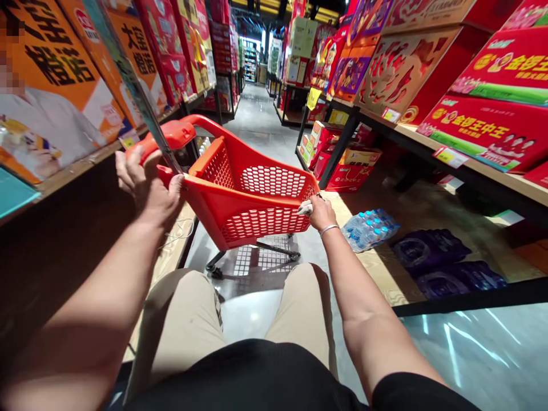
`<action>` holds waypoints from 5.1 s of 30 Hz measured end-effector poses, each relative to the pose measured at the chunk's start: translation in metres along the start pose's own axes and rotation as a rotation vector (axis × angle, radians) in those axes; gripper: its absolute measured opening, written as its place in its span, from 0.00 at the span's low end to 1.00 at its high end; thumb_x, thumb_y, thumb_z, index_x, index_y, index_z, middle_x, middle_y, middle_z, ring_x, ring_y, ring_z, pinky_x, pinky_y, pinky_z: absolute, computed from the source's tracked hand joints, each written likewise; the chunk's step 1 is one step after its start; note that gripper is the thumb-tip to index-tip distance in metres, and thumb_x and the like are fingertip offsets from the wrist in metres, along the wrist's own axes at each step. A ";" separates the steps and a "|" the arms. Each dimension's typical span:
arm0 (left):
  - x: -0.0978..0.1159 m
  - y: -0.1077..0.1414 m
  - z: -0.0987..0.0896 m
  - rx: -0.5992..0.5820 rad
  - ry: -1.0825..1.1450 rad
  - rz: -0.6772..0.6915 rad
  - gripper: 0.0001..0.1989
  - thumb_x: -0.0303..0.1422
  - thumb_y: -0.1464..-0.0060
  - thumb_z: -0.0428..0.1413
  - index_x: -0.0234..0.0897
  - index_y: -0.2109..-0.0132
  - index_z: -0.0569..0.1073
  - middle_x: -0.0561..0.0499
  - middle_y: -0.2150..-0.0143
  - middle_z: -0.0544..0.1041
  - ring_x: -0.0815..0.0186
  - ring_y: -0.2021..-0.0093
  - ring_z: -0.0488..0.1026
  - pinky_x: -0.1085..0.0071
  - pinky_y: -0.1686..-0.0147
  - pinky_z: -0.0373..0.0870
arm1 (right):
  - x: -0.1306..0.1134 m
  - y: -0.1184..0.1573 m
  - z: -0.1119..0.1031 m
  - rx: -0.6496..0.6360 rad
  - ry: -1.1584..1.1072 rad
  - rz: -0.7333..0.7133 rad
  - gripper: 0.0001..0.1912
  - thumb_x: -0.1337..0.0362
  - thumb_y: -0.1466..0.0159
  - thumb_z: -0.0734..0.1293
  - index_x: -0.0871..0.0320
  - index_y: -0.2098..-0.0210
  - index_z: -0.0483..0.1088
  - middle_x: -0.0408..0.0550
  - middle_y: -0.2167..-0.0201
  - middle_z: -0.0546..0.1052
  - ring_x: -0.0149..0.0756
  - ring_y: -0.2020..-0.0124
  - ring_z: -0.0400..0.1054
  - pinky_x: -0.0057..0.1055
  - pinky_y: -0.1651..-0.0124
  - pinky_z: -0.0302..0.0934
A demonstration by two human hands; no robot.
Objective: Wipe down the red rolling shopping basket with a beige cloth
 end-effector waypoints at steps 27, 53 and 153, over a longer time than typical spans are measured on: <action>0.028 0.040 0.105 -0.444 -0.193 0.191 0.30 0.26 0.44 0.53 0.53 0.37 0.72 0.47 0.32 0.67 0.52 0.24 0.50 0.39 0.27 0.32 | -0.141 0.060 0.025 0.230 -0.014 -0.248 0.31 0.72 0.37 0.62 0.53 0.34 0.63 0.51 0.35 0.67 0.49 0.37 0.54 0.44 0.40 0.53; 0.039 0.046 0.099 -0.435 -0.090 0.171 0.26 0.29 0.45 0.55 0.44 0.38 0.74 0.41 0.34 0.66 0.48 0.25 0.50 0.38 0.27 0.36 | -0.102 0.079 0.114 -0.289 0.201 -0.517 0.17 0.66 0.28 0.59 0.54 0.47 0.76 0.55 0.48 0.77 0.47 0.38 0.60 0.49 0.36 0.49; 0.106 0.094 0.147 -0.608 -0.026 0.306 0.29 0.40 0.45 0.62 0.46 0.36 0.72 0.42 0.29 0.56 0.35 0.25 0.19 0.33 0.28 0.36 | -0.102 0.074 0.000 0.061 -0.263 -0.429 0.14 0.55 0.31 0.65 0.58 0.53 0.72 0.53 0.55 0.74 0.44 0.51 0.65 0.39 0.44 0.59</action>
Point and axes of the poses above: each hand's wrist, its own y-axis away from the middle knuckle, its own z-axis out of the palm, x = y × z, the point moved 9 cm from there along -y, towards the middle knuckle
